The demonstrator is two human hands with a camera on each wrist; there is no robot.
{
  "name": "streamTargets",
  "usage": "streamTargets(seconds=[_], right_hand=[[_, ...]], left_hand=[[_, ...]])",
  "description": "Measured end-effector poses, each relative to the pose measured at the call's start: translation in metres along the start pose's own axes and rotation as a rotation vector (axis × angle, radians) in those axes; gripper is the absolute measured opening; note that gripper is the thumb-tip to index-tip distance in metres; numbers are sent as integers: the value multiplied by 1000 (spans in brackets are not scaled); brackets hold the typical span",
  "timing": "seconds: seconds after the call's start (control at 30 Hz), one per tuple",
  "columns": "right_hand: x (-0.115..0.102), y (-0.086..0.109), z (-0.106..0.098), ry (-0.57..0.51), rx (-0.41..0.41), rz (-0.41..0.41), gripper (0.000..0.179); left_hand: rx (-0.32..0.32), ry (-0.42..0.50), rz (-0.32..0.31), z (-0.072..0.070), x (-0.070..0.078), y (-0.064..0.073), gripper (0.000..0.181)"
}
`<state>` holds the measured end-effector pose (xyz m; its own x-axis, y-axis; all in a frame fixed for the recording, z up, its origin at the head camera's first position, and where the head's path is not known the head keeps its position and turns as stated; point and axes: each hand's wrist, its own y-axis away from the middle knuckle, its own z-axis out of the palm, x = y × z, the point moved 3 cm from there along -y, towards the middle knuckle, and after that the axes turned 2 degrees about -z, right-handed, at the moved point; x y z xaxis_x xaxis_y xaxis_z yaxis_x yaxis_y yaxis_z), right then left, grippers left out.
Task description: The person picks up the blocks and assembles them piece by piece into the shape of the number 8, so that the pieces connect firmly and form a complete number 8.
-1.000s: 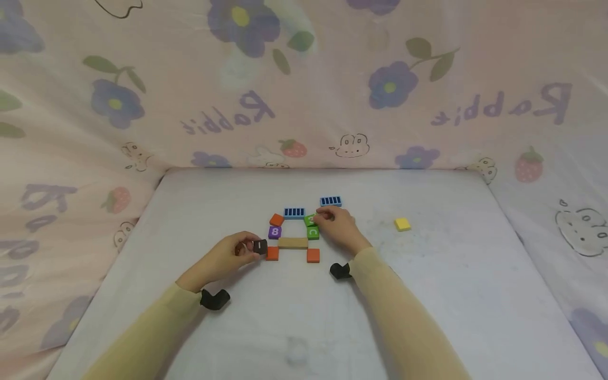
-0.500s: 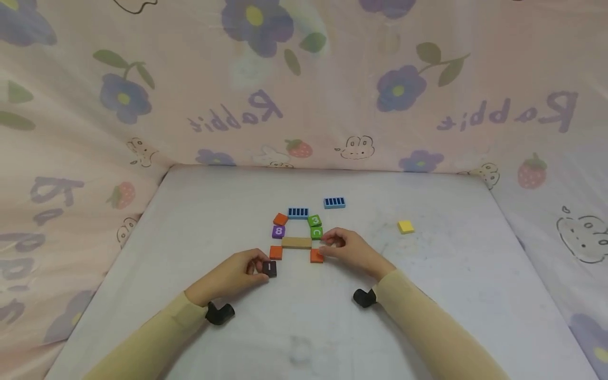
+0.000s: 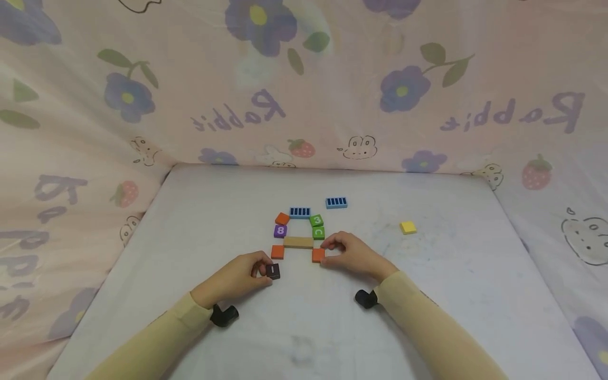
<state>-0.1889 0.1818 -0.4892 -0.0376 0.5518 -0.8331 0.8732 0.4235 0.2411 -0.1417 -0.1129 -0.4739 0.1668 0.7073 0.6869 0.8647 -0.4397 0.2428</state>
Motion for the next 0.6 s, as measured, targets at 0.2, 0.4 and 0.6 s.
streamTargets(seconds=[0.2, 0.4, 0.6], right_hand=[[2, -1, 2, 0, 4, -6, 38], [2, -2, 3, 19, 2, -19, 37], [1, -2, 2, 21, 6, -34, 37]], left_hand=[[8, -17, -12, 0, 2, 1, 33], [30, -7, -41, -1, 3, 2, 32], [44, 1, -66, -1, 6, -1, 29]])
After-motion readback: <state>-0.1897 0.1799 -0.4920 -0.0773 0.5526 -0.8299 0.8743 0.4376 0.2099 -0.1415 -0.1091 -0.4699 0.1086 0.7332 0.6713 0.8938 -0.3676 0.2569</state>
